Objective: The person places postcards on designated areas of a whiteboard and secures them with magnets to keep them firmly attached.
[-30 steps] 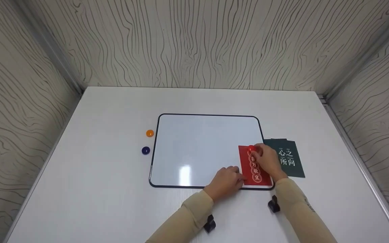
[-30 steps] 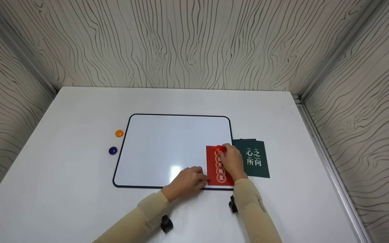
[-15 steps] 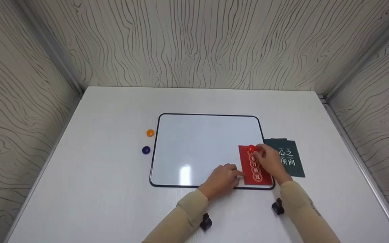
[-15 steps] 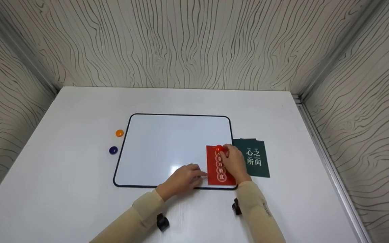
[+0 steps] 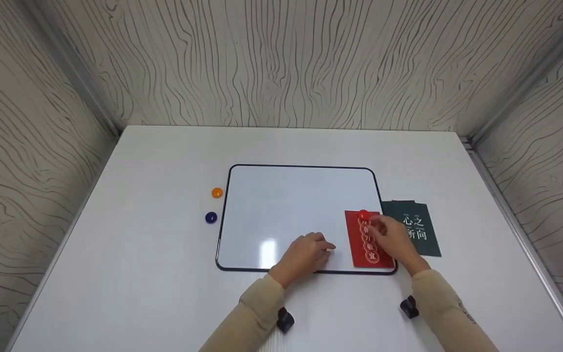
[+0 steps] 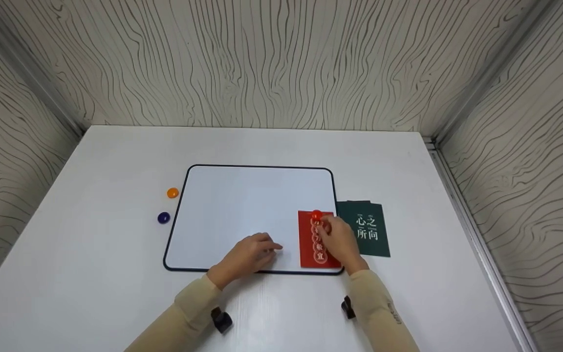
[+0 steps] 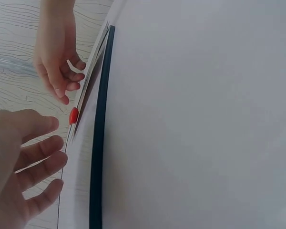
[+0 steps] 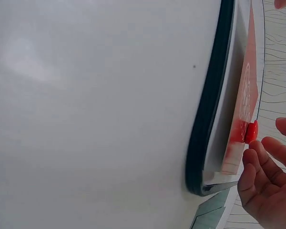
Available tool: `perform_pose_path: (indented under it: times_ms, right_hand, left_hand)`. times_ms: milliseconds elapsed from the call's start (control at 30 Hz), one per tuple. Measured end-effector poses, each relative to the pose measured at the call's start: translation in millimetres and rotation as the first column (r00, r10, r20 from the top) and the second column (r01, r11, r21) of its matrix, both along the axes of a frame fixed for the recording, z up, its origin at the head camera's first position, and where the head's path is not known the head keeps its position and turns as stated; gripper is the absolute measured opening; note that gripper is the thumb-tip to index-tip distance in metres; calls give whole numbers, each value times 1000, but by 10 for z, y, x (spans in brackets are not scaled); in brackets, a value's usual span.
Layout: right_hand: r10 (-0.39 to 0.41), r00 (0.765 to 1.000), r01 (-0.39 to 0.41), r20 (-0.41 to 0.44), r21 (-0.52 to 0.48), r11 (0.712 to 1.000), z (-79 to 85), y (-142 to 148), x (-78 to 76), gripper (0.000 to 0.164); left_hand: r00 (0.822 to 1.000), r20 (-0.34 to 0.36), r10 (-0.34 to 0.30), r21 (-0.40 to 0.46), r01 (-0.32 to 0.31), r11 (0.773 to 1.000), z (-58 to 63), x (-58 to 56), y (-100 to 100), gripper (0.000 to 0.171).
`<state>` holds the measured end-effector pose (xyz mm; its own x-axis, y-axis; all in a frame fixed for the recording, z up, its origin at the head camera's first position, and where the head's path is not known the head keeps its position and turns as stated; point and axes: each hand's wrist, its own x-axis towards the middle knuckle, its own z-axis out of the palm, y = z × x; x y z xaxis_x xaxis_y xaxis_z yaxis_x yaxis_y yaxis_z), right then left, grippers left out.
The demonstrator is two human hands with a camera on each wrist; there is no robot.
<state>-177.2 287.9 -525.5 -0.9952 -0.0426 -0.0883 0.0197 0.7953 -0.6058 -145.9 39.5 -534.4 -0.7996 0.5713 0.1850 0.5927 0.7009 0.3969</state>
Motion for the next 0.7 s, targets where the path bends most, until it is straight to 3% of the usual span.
perform_pose_path:
  times_ms: [300,700]
  right_hand:
    - [13,1000,-13,-5,2,1000,10,52,94,30]
    - [-6,1000,7,-28,19,1000,-1,113,144,30]
  left_hand:
    - [997,-64,41,39,-38,998,-44,20,-284,19]
    - [993,-37,116,54,-114,992,-33,57,-627,18]
